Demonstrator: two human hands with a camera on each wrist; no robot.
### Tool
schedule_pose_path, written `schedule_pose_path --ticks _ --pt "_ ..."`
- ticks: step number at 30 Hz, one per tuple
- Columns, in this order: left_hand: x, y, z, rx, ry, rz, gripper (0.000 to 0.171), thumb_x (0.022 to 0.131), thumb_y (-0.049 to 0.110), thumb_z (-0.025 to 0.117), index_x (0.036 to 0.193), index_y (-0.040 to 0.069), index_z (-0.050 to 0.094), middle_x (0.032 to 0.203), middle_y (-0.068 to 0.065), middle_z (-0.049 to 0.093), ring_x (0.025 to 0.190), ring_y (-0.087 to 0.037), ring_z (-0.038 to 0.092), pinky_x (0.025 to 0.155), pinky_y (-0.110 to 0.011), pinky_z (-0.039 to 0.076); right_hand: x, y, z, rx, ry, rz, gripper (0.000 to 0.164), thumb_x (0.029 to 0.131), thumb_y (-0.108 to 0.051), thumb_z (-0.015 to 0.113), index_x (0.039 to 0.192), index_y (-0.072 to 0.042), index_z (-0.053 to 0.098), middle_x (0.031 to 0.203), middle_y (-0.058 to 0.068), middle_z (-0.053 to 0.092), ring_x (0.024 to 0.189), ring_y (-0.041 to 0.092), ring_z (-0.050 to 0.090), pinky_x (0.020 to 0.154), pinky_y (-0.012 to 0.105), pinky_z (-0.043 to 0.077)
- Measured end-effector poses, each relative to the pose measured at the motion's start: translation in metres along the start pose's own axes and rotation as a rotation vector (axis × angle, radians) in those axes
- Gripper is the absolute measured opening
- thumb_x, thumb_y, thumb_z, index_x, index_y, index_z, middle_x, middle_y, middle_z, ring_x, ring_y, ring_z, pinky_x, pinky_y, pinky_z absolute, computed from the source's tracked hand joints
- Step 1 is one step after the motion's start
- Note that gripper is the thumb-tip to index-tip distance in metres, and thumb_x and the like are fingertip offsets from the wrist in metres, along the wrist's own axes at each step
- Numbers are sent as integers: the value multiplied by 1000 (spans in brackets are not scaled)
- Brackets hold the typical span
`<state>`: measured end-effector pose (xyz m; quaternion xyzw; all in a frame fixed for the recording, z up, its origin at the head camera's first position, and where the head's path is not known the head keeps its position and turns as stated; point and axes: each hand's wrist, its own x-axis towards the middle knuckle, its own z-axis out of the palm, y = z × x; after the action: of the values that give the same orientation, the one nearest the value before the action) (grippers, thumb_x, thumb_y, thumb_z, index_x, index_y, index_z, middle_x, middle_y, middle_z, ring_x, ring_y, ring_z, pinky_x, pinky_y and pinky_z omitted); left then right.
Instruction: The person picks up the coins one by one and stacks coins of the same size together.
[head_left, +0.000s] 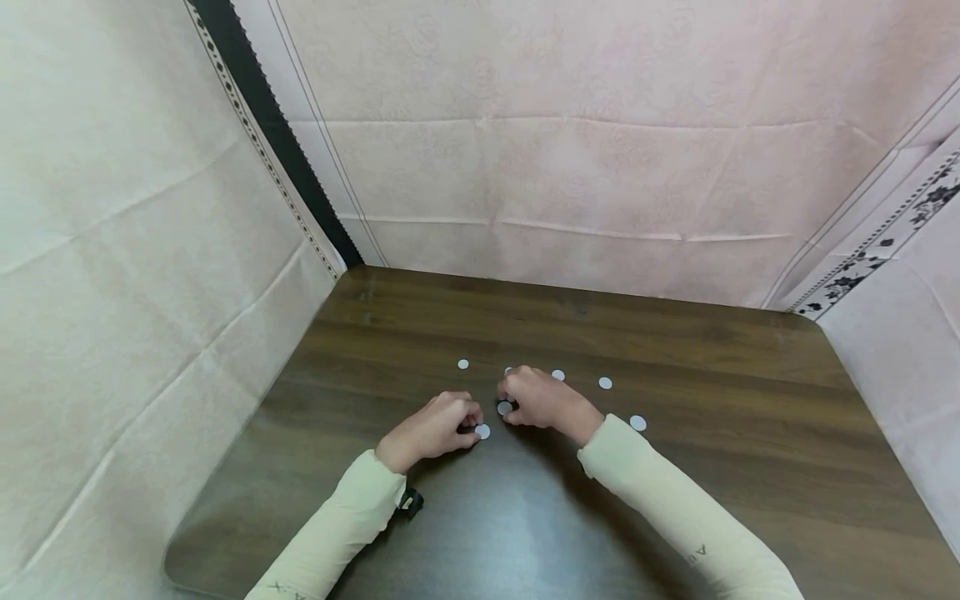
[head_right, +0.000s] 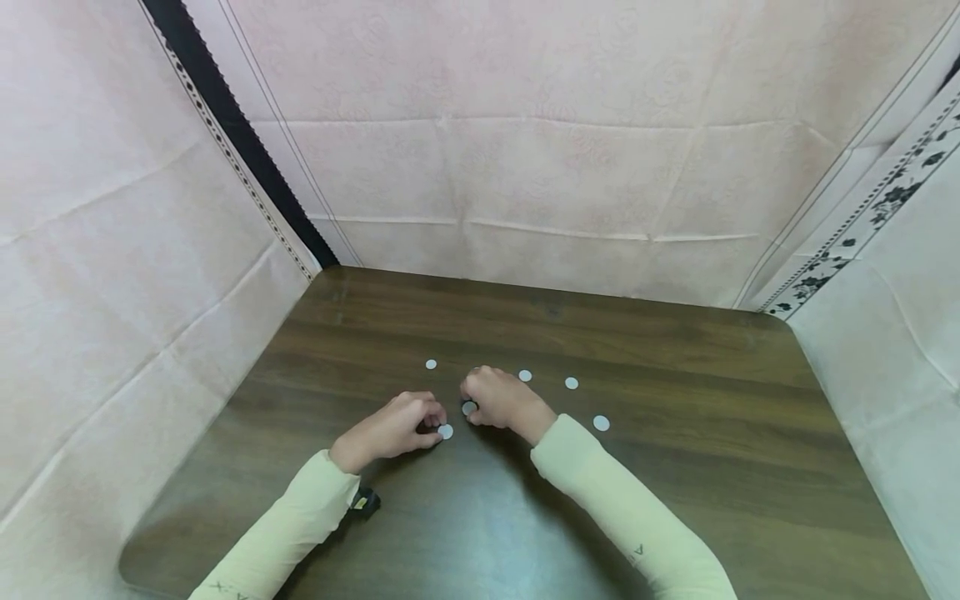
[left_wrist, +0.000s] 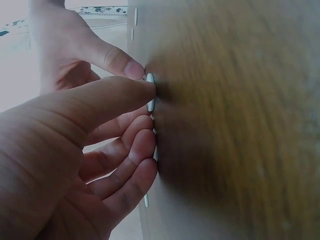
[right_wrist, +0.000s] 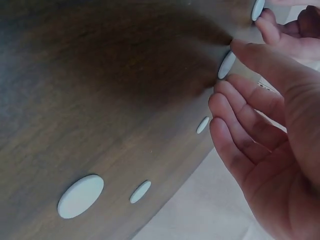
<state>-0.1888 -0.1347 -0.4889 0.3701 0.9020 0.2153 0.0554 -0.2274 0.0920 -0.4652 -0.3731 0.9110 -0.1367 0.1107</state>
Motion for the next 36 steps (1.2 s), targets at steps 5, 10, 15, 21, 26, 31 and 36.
schedule_pose_path --ticks 5,10,15,21,26,31,36 --pt "0 -1 0 -8 -7 -8 7 93 12 80 93 10 74 89 -3 65 80 -14 59 71 -21 49 8 2 -3 9 -37 11 8 91 -13 83 90 -7 77 81 1 67 71 11 57 64 25 50" --pt "1 -2 1 -20 -13 -12 7 93 12 80 94 9 74 90 -3 64 80 -15 58 71 -22 49 13 0 -8 10 -68 33 32 90 -10 83 65 -11 62 58 -7 45 52 6 41 52 22 35" --pt "2 -4 3 -23 -13 -6 7 93 12 80 94 9 74 89 -3 64 80 -15 59 71 -22 50 18 -2 -6 -52 -85 50 39 83 -8 80 60 -15 50 56 -9 34 51 8 33 51 24 30" --pt "2 -4 1 -25 -20 -2 6 93 11 80 94 9 75 89 -2 64 80 -15 60 71 -21 50 26 0 1 -185 -90 23 42 77 -21 81 54 -20 46 50 -10 34 49 7 36 51 23 36" --pt "3 -3 1 -20 -19 -7 6 93 12 80 94 8 75 89 -2 65 80 -13 60 71 -21 51 23 2 1 -233 -69 -10 41 74 -25 81 55 -23 46 49 -13 36 49 5 38 50 23 36" --pt "3 -1 -2 -24 -25 -14 6 93 11 80 95 8 75 90 -3 65 80 -14 60 71 -21 51 17 2 0 -203 -25 -49 30 72 -24 81 63 -19 53 57 -12 42 53 5 37 51 22 34" --pt "2 -1 -2 -22 -31 -21 6 93 12 80 96 8 75 92 -4 66 81 -13 60 73 -22 52 10 -1 -1 -132 -14 -71 17 76 -21 78 87 -13 69 80 -5 66 58 6 53 58 23 47"
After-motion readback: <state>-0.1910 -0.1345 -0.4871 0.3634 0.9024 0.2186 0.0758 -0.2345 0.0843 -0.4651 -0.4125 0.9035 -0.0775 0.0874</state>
